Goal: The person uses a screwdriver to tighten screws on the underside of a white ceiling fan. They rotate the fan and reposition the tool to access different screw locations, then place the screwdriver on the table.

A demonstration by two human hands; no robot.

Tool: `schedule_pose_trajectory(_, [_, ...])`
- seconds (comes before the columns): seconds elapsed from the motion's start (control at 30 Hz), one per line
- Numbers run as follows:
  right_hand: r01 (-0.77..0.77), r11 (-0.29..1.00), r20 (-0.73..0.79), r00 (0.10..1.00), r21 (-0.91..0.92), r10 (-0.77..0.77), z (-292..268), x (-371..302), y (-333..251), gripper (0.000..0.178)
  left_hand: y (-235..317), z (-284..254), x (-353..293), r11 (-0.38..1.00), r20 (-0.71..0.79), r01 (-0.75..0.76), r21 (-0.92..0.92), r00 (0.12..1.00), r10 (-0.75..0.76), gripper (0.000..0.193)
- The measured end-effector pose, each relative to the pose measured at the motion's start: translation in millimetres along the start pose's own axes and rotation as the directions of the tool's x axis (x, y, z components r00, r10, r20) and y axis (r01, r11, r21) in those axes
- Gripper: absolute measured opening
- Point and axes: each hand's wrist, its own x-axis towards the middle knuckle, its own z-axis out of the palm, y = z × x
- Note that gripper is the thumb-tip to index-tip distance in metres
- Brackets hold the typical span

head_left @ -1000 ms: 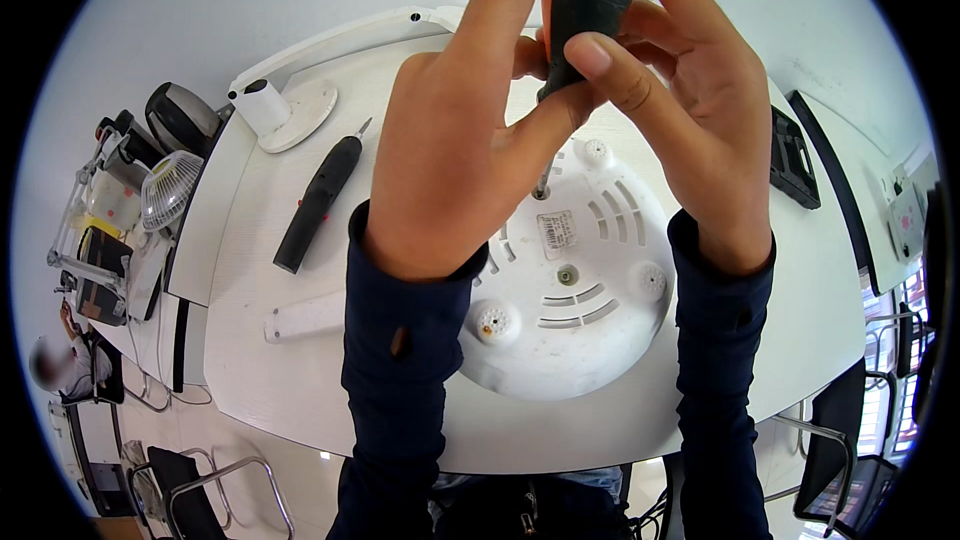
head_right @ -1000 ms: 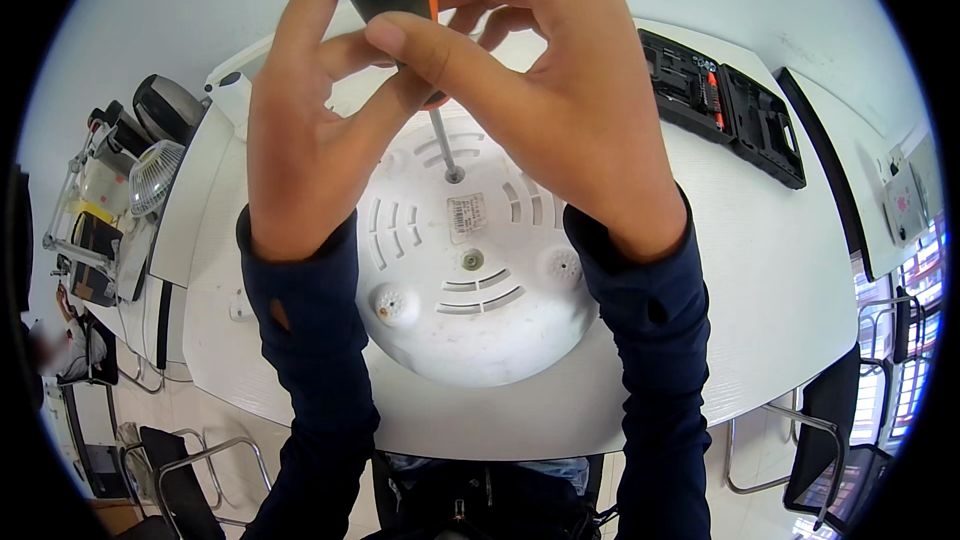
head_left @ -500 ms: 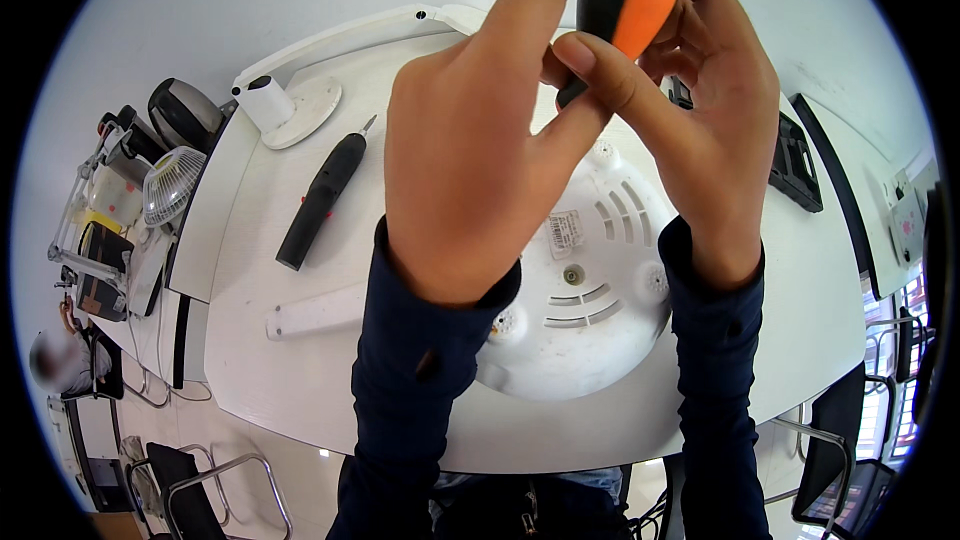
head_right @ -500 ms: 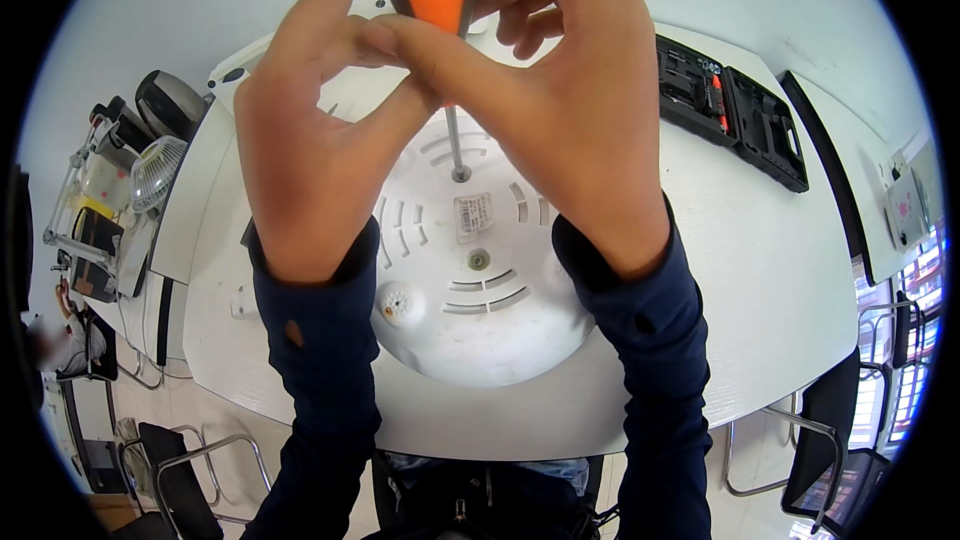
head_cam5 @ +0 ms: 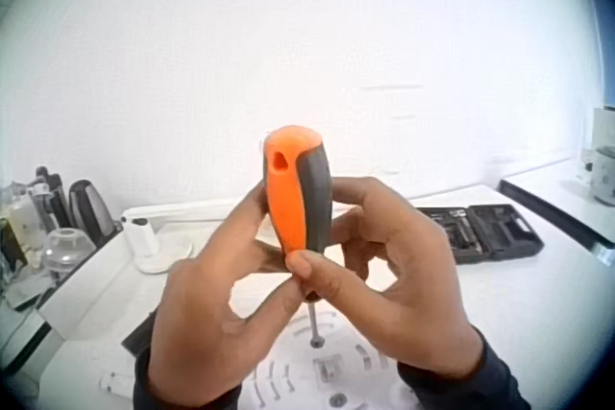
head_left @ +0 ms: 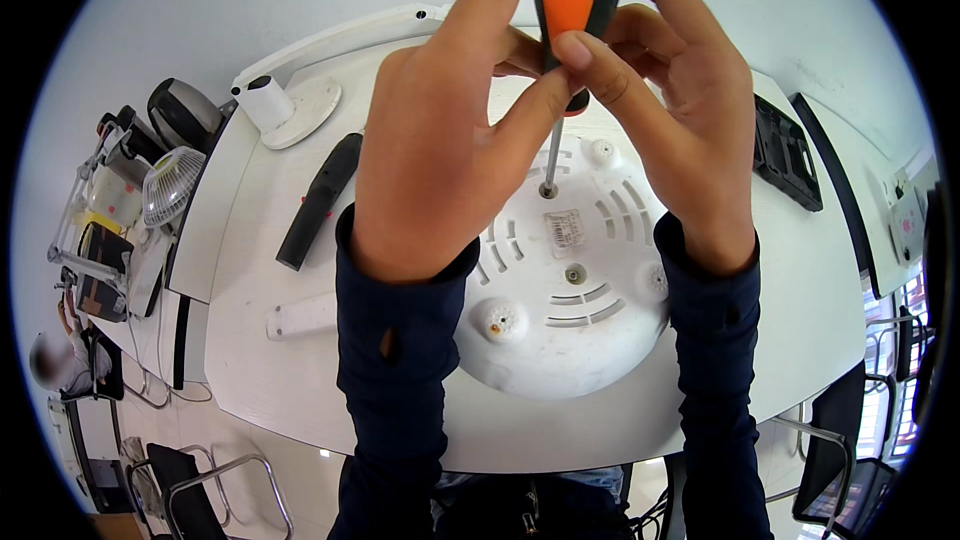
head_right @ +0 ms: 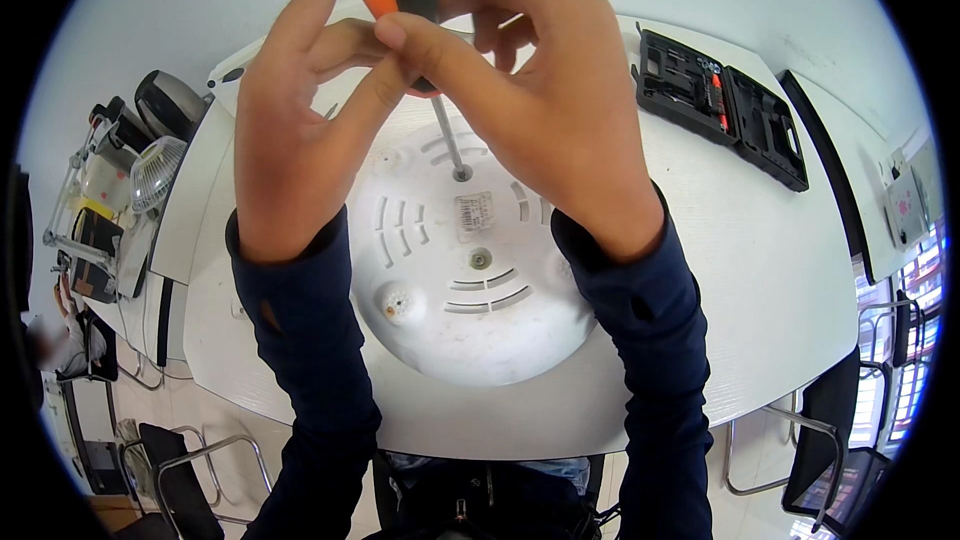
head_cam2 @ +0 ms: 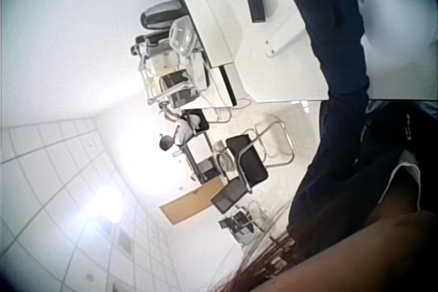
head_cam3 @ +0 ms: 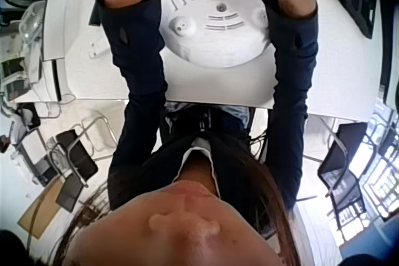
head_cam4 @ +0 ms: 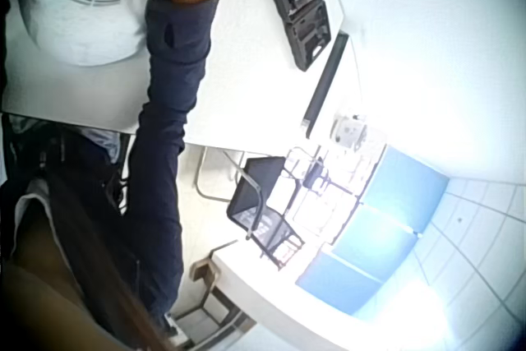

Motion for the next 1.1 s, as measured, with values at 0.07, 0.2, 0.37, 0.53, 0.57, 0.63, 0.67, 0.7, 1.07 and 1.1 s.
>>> schedule_pose_trajectory(0.07, [-0.025,0.999,-0.025,0.999,-0.036,0.024,-1.4,-0.4,-4.2,0.043,-0.7,-1.3,-0.3,1.0,0.01,0.006,-0.016,1.0,-0.006,0.061])
schedule_pose_trajectory(0.2, [-0.043,0.993,-0.07,0.997,-0.107,0.036,0.3,-0.8,-6.8,0.048,-5.0,-0.9,4.5,0.999,0.035,0.021,-0.032,0.999,-0.02,0.061])
schedule_pose_trajectory(0.37, [-0.046,0.993,-0.1,0.994,-0.108,0.035,-0.1,-0.8,-3.4,0.047,22.8,5.5,6.3,0.989,-0.168,0.025,0.143,0.986,-0.001,0.048])
schedule_pose_trajectory(0.53, [0.027,0.963,-0.051,0.998,-0.27,-0.042,-5.1,-0.7,-4.8,0.044,28.5,11.4,7.4,0.943,-0.152,0.143,0.3,0.983,-0.101,0.041])
schedule_pose_trajectory(0.57, [0.033,0.969,-0.042,0.998,-0.247,-0.044,-6.3,-0.1,-5.1,0.044,27.3,11.7,8.0,0.953,-0.159,0.134,0.271,0.983,-0.093,0.041])
schedule_pose_trajectory(0.63, [0.082,0.971,0.003,0.997,-0.226,-0.083,-10.6,2.0,-3.2,0.043,23.8,12.7,9.3,0.967,-0.169,0.092,0.239,0.984,-0.052,0.041])
schedule_pose_trajectory(0.67, [0.107,0.973,0.027,0.994,-0.207,-0.104,-9.8,2.5,-2.0,0.042,20.8,10.7,8.4,0.968,-0.173,0.064,0.244,0.985,-0.021,0.04])
schedule_pose_trajectory(0.7, [0.084,0.989,0.021,0.996,-0.121,-0.082,-8.6,2.2,-1.8,0.042,19.3,8.9,7.4,0.968,-0.176,0.035,0.25,0.984,0.009,0.04])
schedule_pose_trajectory(1.07, [0.0,1.0,0.046,0.999,-0.022,0.001,-12.1,-0.7,-8.5,0.041,27.5,0.9,7.7,0.985,-0.042,0.1,0.141,0.995,-0.095,0.041])
schedule_pose_trajectory(1.1, [0.001,1.0,0.045,0.999,-0.021,0.0,-12.2,-0.9,-8.5,0.041,27.0,0.7,7.8,0.986,-0.038,0.105,0.13,0.994,-0.101,0.04])
